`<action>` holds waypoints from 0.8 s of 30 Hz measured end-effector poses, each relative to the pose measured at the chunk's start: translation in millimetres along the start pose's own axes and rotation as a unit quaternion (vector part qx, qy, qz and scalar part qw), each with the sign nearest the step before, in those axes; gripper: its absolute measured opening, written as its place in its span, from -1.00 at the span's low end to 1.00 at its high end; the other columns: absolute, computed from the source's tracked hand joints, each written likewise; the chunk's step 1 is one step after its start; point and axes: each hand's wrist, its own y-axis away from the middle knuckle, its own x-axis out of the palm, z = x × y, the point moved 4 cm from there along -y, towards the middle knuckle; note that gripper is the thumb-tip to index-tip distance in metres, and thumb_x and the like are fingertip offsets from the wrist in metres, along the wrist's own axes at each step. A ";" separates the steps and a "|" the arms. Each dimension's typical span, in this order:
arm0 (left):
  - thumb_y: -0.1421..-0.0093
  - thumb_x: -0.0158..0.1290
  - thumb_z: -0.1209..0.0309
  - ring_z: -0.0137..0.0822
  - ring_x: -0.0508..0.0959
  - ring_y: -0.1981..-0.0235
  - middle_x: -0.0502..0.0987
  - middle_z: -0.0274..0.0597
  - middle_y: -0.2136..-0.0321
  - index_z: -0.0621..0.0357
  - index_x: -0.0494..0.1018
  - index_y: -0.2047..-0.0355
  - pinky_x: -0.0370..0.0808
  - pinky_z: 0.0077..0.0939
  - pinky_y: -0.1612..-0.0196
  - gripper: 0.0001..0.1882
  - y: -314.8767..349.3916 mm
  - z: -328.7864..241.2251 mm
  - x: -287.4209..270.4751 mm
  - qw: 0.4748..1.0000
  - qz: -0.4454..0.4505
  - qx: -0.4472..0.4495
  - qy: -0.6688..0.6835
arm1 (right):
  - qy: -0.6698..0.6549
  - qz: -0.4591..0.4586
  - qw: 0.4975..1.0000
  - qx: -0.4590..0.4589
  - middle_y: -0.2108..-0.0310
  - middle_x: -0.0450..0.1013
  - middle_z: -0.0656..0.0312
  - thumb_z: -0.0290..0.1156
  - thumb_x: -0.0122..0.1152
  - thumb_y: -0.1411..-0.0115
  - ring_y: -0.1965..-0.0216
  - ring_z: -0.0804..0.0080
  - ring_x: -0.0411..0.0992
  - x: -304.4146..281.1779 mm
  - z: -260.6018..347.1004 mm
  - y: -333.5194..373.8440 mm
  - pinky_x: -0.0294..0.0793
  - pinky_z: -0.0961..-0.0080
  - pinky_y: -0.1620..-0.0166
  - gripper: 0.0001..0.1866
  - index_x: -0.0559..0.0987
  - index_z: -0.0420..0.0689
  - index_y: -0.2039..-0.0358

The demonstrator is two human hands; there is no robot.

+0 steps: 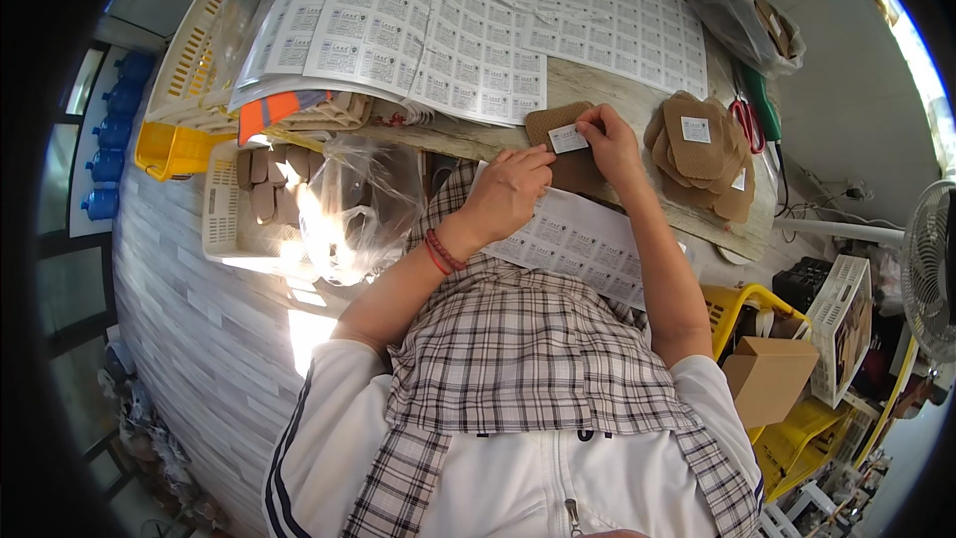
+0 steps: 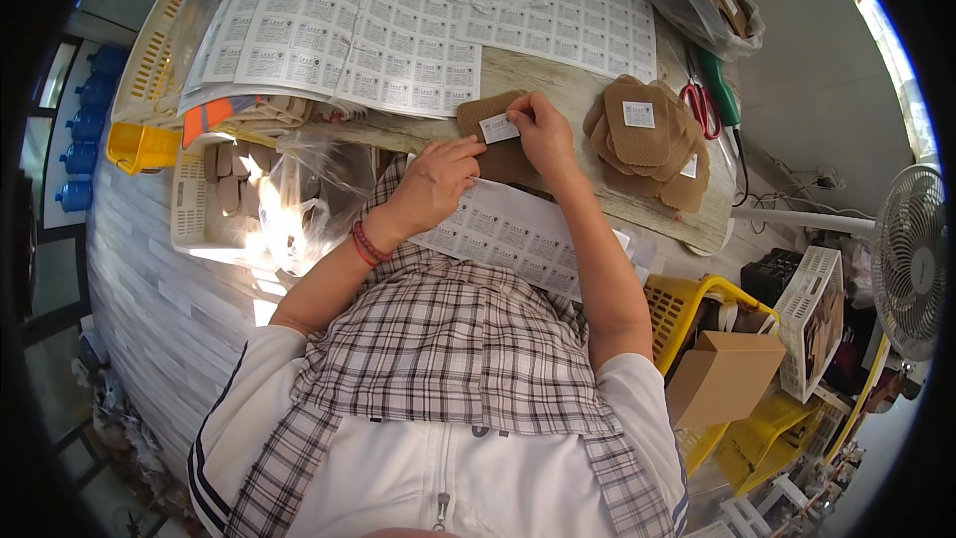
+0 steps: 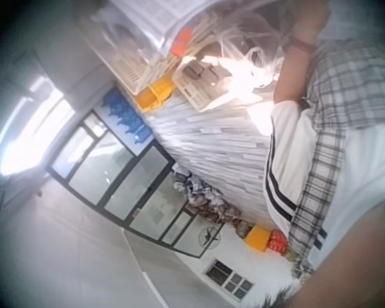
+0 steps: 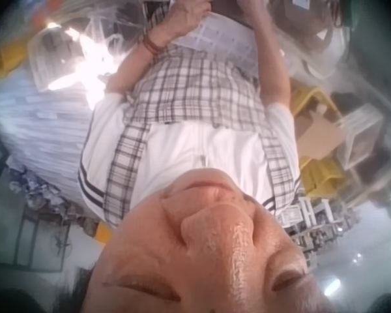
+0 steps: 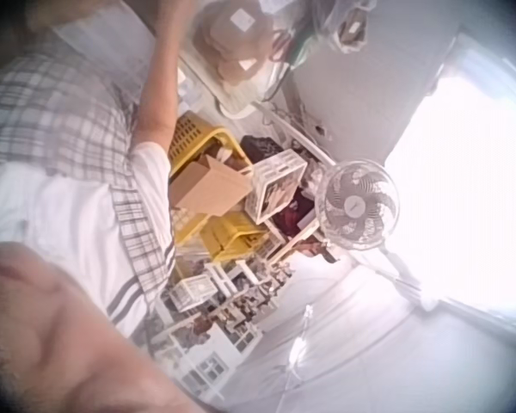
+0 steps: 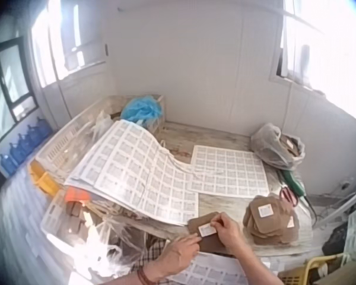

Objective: The person repeatedly peels small white labels from a sheet and sticks them onto small brown pouches on a cluttered workbench. They handle the pouches one at a time, placing labeled pouches into a plastic bag and stacking others on the table.

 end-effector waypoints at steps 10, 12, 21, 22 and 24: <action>-0.08 0.08 0.53 0.01 0.46 -0.05 0.49 0.02 -0.03 0.25 0.46 0.41 0.35 -0.11 -0.09 -0.94 -4.2 -5.7 -5.7 1.000 0.012 -0.026 0.002 | 0.063 -0.022 0.998 -0.001 0.40 0.55 0.13 -0.44 0.22 -0.21 0.35 0.31 0.51 2.7 6.7 3.7 0.47 0.43 0.22 -0.90 0.52 -0.16 0.30; -0.08 0.08 0.53 0.00 0.46 -0.03 0.47 0.02 -0.05 0.25 0.45 0.42 0.35 -0.12 -0.08 -0.94 -5.9 -8.5 -7.8 0.999 0.016 -0.030 0.001 | 0.067 -0.030 0.997 -0.015 0.40 0.55 0.07 -0.42 0.22 -0.19 0.36 0.13 0.52 3.4 8.2 5.1 0.48 0.33 0.24 -0.90 0.53 -0.14 0.31; -0.07 0.02 0.52 -0.07 0.42 -0.09 0.47 -0.01 -0.08 0.25 0.45 0.41 0.31 -0.16 -0.09 -0.92 -9.6 -8.0 -2.2 0.999 0.009 0.022 -0.048 | 0.188 -0.040 0.975 -0.116 0.27 0.48 0.11 -0.48 0.20 -0.18 0.26 0.07 0.50 6.2 22.8 11.4 0.50 0.20 0.25 -0.84 0.53 -0.13 0.21; -0.07 0.00 0.52 -0.06 0.42 -0.08 0.48 0.00 -0.06 0.26 0.46 0.40 0.31 -0.15 -0.09 -0.91 -9.4 -9.0 -1.8 0.999 0.006 0.021 -0.050 | 0.176 -0.073 0.975 -0.110 0.24 0.46 0.12 -0.48 0.20 -0.18 0.26 0.06 0.50 5.0 25.9 13.8 0.50 0.19 0.25 -0.80 0.52 -0.11 0.16; -0.08 -0.02 0.52 -0.06 0.42 -0.08 0.49 0.01 -0.05 0.28 0.47 0.40 0.31 -0.14 -0.09 -0.89 -9.6 -9.7 -1.9 0.998 0.002 0.021 -0.054 | 0.151 -0.139 0.974 -0.100 0.18 0.43 0.13 -0.49 0.20 -0.18 0.26 0.06 0.49 2.3 33.4 19.9 0.51 0.18 0.25 -0.72 0.52 -0.09 0.07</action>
